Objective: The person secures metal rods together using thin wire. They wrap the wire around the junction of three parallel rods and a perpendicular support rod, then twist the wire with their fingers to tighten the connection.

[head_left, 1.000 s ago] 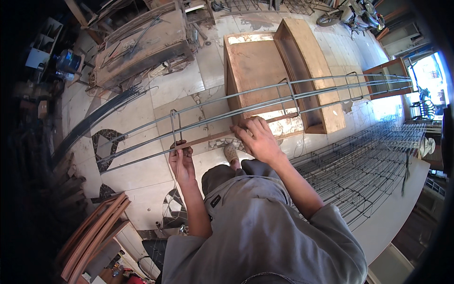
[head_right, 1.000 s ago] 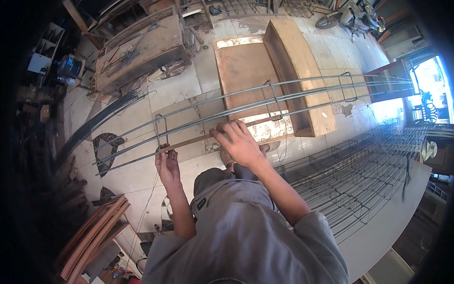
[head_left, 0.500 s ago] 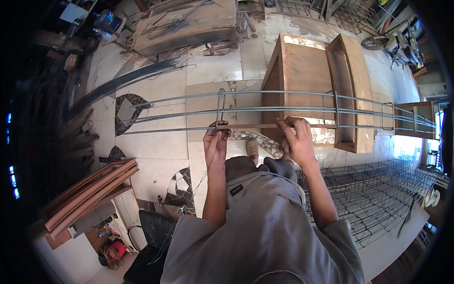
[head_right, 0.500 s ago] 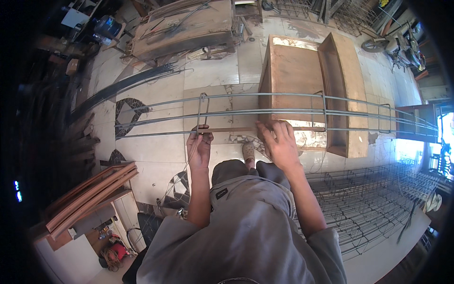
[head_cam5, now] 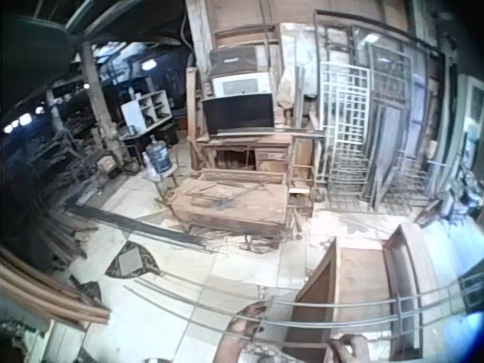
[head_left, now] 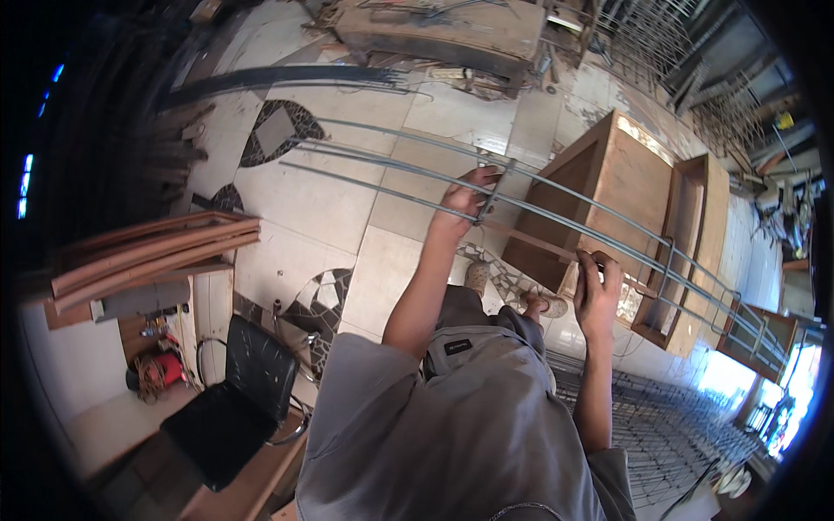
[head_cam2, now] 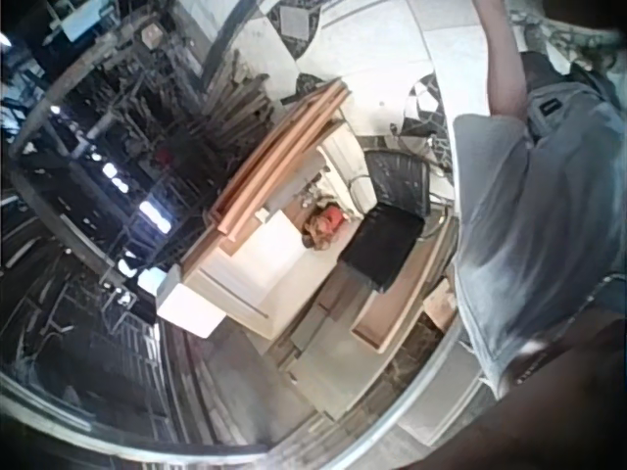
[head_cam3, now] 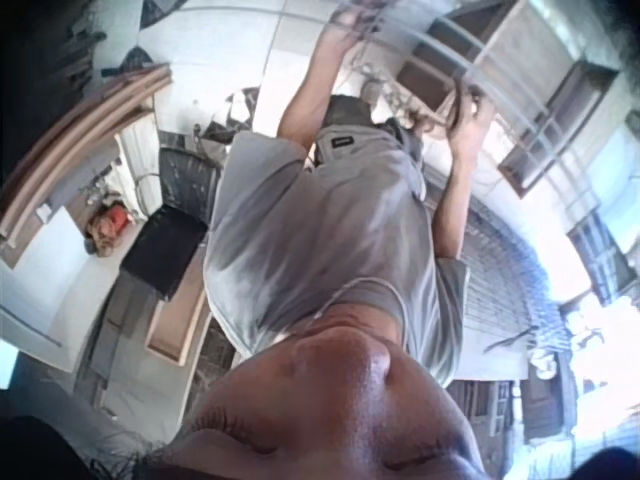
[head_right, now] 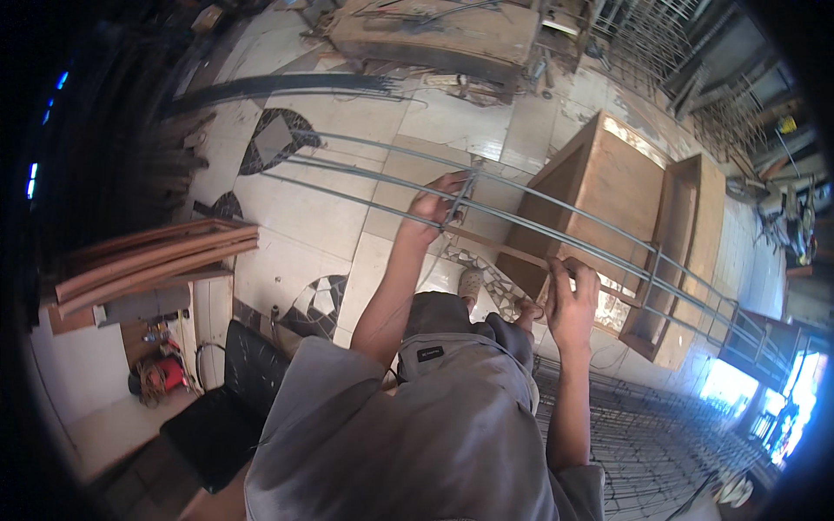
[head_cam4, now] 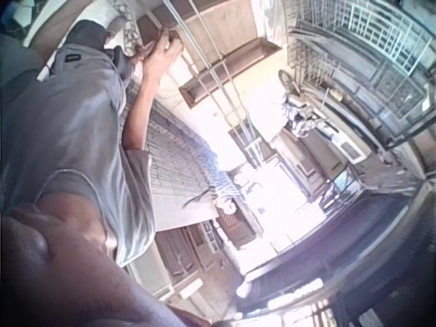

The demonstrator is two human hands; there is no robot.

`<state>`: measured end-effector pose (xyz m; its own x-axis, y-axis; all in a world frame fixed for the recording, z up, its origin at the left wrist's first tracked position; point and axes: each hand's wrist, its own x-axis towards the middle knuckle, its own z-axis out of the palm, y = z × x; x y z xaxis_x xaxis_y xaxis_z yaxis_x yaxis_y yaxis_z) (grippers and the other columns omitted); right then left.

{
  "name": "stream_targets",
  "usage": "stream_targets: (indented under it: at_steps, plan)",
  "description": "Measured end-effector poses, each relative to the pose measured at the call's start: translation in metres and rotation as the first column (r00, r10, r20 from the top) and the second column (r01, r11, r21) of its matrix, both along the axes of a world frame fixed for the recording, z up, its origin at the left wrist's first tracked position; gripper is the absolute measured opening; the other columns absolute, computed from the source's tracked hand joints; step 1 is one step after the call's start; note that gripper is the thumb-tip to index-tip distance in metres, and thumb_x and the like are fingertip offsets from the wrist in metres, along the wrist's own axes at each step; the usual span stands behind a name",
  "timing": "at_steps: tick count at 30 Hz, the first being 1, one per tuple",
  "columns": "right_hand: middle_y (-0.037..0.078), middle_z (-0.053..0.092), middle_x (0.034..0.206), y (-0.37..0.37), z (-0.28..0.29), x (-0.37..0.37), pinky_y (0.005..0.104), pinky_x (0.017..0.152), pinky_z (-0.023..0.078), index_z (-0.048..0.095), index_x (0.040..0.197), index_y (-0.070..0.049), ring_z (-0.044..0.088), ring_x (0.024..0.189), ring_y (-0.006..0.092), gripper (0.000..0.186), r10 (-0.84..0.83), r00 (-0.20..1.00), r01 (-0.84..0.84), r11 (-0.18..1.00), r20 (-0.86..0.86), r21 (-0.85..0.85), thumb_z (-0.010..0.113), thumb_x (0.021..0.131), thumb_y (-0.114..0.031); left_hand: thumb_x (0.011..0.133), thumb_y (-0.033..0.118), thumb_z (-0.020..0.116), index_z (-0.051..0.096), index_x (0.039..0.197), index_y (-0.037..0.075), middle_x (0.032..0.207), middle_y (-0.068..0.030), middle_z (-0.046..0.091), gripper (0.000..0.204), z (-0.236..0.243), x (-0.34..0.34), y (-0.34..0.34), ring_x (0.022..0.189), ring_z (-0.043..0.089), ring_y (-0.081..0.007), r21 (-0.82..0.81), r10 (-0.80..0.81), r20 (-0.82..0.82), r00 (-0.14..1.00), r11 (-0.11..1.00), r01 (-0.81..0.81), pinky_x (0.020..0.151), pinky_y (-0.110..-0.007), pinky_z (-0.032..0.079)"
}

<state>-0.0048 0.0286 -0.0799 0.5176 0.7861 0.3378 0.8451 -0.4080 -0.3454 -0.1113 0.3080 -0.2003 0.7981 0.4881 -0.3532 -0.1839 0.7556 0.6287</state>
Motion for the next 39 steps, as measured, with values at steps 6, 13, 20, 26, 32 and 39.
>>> stream_targets:
  at_steps: [6, 13, 20, 26, 32, 39]
  plan:
    - [0.015, 0.061, 0.109, -0.002, -0.004, -0.001, 0.0429, 0.089, 0.048, 0.068, 0.122, -0.007, 0.059, 0.103, 0.0328, 0.035, -0.009, 1.000, 0.009, 1.000, 0.012, -0.027, 0.067, 0.088, 0.004, 0.100, 0.021, 0.063, 0.065, 0.127, 0.006, 0.081, 0.0009, 0.061, 0.031, -0.001, 0.017, -0.006, 0.052, 0.040, -0.0017, 0.008, 0.011, 0.003, 1.000, 1.000, -0.011, 0.044, -0.017, 0.033]
    - [0.015, 0.061, 0.109, -0.001, -0.003, -0.003, 0.0430, 0.090, 0.049, 0.069, 0.122, -0.007, 0.060, 0.102, 0.0325, 0.034, -0.010, 1.000, 0.010, 0.999, 0.019, -0.043, 0.067, 0.089, 0.003, 0.099, 0.020, 0.064, 0.064, 0.129, 0.005, 0.084, 0.0010, 0.062, 0.034, -0.002, 0.006, -0.004, 0.053, 0.040, -0.0011, -0.012, -0.020, -0.043, 0.999, 1.000, 0.019, 0.044, -0.017, 0.032]
    - [0.017, 0.061, 0.117, -0.013, -0.019, 0.005, 0.0471, 0.093, 0.049, 0.068, 0.127, -0.009, 0.059, 0.109, 0.0366, 0.044, 0.001, 1.000, 0.000, 0.999, 0.015, -0.052, 0.066, 0.084, 0.001, 0.091, 0.037, 0.074, 0.064, 0.133, 0.010, 0.093, 0.0066, 0.062, 0.051, -0.033, 0.002, 0.003, 0.065, 0.049, -0.0003, 0.168, -0.062, -0.003, 0.998, 0.984, 0.061, 0.049, -0.016, 0.035]
    - [0.014, 0.056, 0.109, -0.004, 0.002, 0.004, 0.0466, 0.096, 0.045, 0.064, 0.129, -0.010, 0.056, 0.105, 0.0332, 0.051, 0.040, 0.997, -0.043, 0.997, -0.059, -0.062, 0.068, 0.079, -0.006, 0.100, 0.027, 0.061, 0.063, 0.131, 0.006, 0.103, -0.0044, 0.071, 0.037, -0.009, -0.004, 0.013, 0.068, 0.057, -0.0053, 0.101, -0.086, -0.064, 0.994, 0.991, 0.092, 0.051, -0.020, 0.045]
    - [0.012, 0.056, 0.111, -0.008, 0.004, 0.004, 0.0450, 0.096, 0.046, 0.065, 0.126, -0.010, 0.056, 0.105, 0.0325, 0.049, 0.024, 0.999, -0.028, 0.997, -0.045, -0.072, 0.069, 0.078, -0.006, 0.103, 0.031, 0.058, 0.061, 0.132, 0.003, 0.112, -0.0101, 0.071, 0.041, -0.003, -0.008, 0.004, 0.080, 0.064, -0.0144, 0.078, -0.035, -0.047, 0.998, 0.996, 0.039, 0.071, -0.028, 0.055]
    - [0.012, 0.057, 0.115, -0.004, 0.018, 0.002, 0.0448, 0.095, 0.047, 0.064, 0.127, -0.009, 0.057, 0.109, 0.0332, 0.050, 0.093, 0.987, -0.090, 0.996, -0.132, 0.028, 0.067, 0.077, -0.005, 0.104, 0.033, 0.056, 0.060, 0.131, 0.000, 0.121, -0.0145, 0.067, 0.042, -0.030, -0.035, -0.020, 0.107, 0.065, -0.0238, -0.105, 0.147, -0.090, 0.985, 0.982, -0.156, 0.095, -0.039, 0.055]
